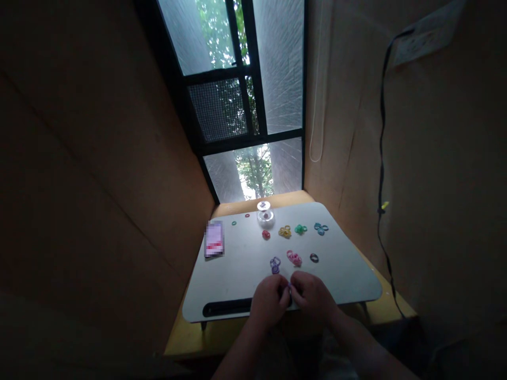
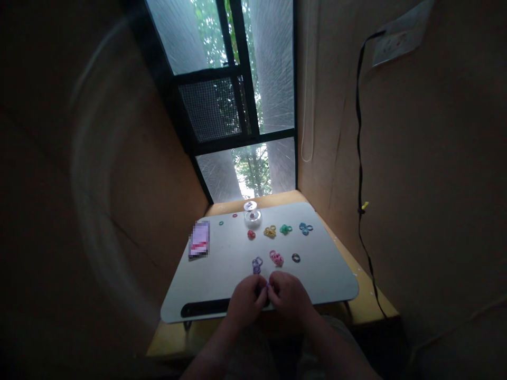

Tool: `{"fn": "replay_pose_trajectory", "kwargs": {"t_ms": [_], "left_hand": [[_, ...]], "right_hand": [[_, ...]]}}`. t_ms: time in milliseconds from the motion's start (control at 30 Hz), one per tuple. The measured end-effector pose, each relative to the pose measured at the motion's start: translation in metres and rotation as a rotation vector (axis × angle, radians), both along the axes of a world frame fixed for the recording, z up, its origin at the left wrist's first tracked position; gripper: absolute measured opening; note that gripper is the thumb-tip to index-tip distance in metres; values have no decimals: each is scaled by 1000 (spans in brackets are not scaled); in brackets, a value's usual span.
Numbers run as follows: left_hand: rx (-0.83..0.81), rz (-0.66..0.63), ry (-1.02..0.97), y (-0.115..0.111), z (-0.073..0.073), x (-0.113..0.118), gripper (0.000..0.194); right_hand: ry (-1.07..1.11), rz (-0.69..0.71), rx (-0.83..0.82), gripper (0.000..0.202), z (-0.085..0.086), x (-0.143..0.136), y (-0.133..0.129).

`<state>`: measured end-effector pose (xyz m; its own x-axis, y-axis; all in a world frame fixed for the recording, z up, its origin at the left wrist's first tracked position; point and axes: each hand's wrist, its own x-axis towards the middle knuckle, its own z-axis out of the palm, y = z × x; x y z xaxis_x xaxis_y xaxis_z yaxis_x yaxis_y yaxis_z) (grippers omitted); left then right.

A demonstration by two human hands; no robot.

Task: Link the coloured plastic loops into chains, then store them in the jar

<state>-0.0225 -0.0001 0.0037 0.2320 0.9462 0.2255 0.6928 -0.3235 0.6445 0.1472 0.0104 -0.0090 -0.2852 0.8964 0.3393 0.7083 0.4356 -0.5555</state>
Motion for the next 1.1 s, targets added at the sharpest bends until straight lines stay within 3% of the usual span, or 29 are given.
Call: {"fn": "replay_pose_trajectory", "kwargs": {"t_ms": [1100], "left_hand": [[-30, -8, -7, 2, 3, 0, 8]], "right_hand": [[-3, 3, -11, 12, 1, -1, 2]]}}
